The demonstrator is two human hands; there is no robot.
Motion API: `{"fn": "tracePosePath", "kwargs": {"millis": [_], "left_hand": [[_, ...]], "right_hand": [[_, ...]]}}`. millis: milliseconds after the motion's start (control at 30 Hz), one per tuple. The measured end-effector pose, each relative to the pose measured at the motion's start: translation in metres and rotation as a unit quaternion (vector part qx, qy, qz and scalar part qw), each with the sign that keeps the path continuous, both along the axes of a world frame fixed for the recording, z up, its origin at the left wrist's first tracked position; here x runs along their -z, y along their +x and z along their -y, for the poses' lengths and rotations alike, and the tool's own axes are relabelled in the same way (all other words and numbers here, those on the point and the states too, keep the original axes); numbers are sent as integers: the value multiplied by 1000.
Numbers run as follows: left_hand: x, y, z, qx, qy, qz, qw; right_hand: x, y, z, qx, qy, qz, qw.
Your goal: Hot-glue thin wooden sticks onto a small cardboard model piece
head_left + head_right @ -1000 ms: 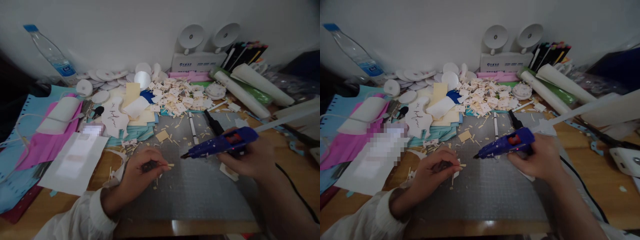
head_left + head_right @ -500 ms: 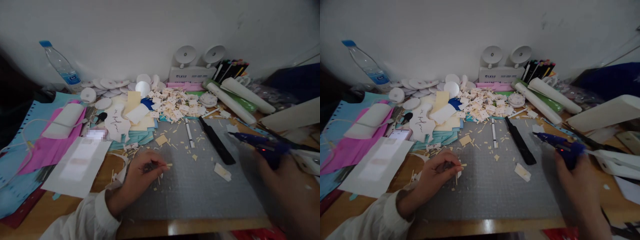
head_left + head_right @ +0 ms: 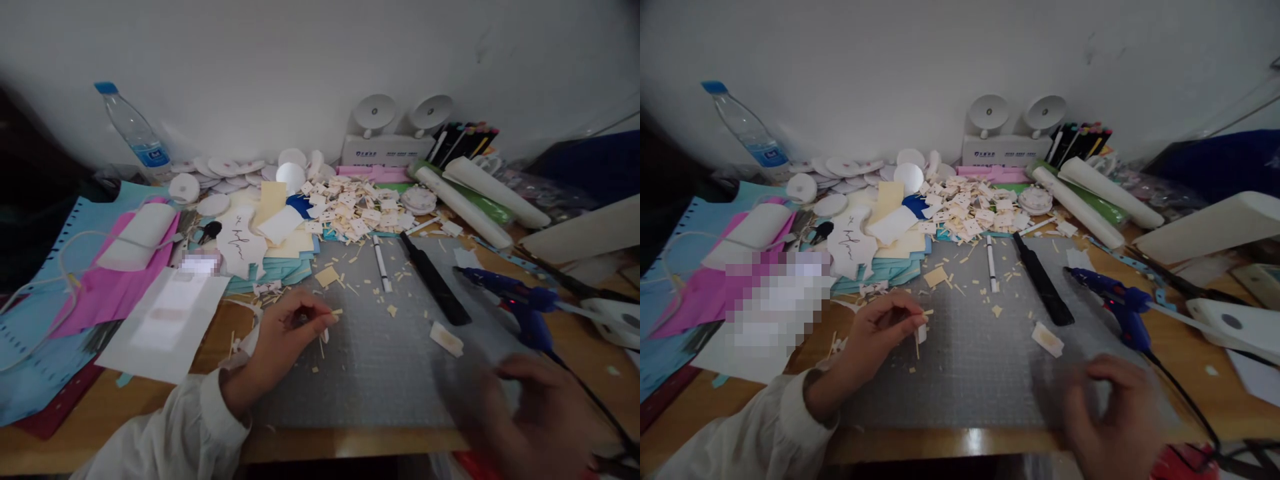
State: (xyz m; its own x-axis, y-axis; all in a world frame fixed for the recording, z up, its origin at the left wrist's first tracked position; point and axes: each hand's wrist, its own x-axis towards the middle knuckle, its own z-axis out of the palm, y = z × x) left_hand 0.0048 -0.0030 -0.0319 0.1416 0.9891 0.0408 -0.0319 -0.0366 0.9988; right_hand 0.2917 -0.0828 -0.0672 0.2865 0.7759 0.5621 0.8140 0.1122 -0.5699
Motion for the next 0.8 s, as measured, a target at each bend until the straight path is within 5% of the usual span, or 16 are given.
{"fn": "tracePosePath", "kwargs": {"millis": [133, 233, 433, 800], "left_hand": [[-2, 2, -1, -30, -68, 73, 995], [1, 3, -3, -55, -88, 107, 989], [8, 0, -7, -71, -122, 173, 975], [2, -3, -9, -59, -49, 92, 993]], "right_hand": [[-19, -61, -10, -248, -79, 51, 964], [-22, -99, -25, -353, -165, 38, 920], [-17, -137, -69, -408, -148, -71, 898], [-25, -122, -85, -420, -146, -196, 874]]}}
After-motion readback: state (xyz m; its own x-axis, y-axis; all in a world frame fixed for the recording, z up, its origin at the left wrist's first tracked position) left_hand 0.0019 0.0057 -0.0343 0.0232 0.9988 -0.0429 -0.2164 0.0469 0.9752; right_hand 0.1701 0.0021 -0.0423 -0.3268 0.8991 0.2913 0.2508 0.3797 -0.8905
